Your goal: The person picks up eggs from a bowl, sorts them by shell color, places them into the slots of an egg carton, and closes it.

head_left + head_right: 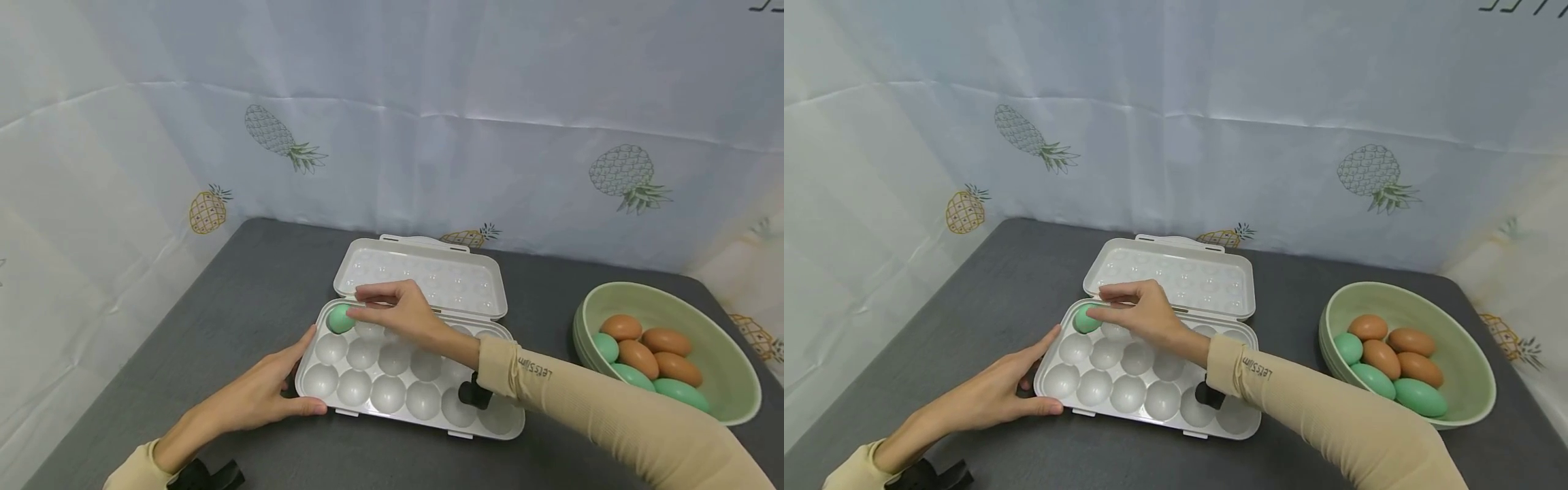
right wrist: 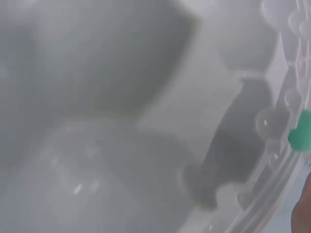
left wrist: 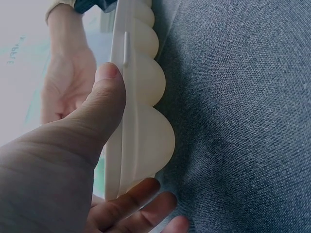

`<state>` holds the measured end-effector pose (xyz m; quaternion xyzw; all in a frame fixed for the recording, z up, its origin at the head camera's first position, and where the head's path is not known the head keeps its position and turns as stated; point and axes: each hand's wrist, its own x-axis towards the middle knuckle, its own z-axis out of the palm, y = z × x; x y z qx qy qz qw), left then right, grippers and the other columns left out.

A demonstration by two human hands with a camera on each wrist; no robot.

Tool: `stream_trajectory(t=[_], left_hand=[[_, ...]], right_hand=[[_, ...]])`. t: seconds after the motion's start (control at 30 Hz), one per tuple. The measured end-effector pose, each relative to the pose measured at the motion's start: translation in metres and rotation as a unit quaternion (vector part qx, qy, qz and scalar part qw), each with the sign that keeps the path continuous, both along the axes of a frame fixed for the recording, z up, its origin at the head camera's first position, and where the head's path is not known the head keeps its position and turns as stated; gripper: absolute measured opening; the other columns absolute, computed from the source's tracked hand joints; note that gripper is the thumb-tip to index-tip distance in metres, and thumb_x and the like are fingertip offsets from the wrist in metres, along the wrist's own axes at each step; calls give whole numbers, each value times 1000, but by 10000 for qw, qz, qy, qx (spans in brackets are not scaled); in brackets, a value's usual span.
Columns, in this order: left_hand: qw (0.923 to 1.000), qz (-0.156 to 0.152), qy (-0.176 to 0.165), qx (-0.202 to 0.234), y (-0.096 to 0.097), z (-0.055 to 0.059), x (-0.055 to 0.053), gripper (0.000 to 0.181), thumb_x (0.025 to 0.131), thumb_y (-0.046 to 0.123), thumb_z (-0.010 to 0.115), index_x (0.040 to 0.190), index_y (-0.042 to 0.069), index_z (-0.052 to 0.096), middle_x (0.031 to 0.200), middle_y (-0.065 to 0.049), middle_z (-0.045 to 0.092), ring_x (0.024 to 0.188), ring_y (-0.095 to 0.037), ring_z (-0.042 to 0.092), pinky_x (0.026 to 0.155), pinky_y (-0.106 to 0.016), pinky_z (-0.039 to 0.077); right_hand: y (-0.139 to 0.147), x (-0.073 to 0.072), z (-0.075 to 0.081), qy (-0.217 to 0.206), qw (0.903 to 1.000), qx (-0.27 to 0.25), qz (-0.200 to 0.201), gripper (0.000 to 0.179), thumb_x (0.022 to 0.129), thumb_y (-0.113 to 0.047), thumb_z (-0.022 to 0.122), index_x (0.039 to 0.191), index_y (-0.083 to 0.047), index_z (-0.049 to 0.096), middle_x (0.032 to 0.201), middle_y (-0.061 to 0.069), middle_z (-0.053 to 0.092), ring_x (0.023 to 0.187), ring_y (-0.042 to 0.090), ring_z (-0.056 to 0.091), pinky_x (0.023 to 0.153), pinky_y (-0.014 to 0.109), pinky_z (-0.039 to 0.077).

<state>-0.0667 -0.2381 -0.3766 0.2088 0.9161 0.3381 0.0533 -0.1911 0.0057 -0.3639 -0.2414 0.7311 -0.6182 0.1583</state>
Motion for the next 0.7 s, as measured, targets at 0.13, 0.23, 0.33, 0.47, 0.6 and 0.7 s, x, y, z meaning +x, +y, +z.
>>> stream_trajectory(t=[0.13,0.23,0.33,0.47,0.6,0.7], left_hand=[[10000,-6,78,-28,0,-1,0,115,83,49,82,159,-10,19,156,-30,40,128,-33,57,73,-24,55],[9999,-1,115,-54,0,-2,0,115,83,49,82,158,-10,19,156,-31,41,127,-31,57,73,-24,55],[9999,23,117,-80,-1,-3,0,115,83,50,82,159,-10,19,156,-31,41,127,-31,57,73,-24,55],[9998,45,159,-117,-2,-4,0,115,83,50,82,159,-10,20,155,-31,42,126,-31,57,73,-23,55],[9997,31,225,-134,-2,-5,0,114,83,50,82,158,-10,21,155,-31,41,127,-33,57,74,-23,55],[9997,16,231,-124,-1,-4,-1,114,83,50,82,158,-10,21,156,-31,41,129,-34,57,75,-24,56]], right_hand=[[17,-1,8,128,9999,-5,22,36,94,-16,73,126,2,71,125,15,72,117,19,71,99,29,55],[34,-3,14,167,9996,-212,113,33,98,-13,66,125,6,69,126,20,70,115,10,70,103,32,53],[54,-5,21,1,9981,-594,167,34,100,-9,62,126,13,65,124,17,72,111,4,70,105,33,52],[83,-10,34,-44,9905,-1366,113,25,100,-3,60,121,4,72,111,2,78,108,7,72,101,30,54],[118,-15,48,387,9738,-2234,167,28,102,3,55,109,-11,79,108,1,79,109,13,73,102,31,54],[148,-17,56,618,9604,-2707,234,33,103,8,48,111,-5,78,112,7,78,111,18,73,103,32,54]])
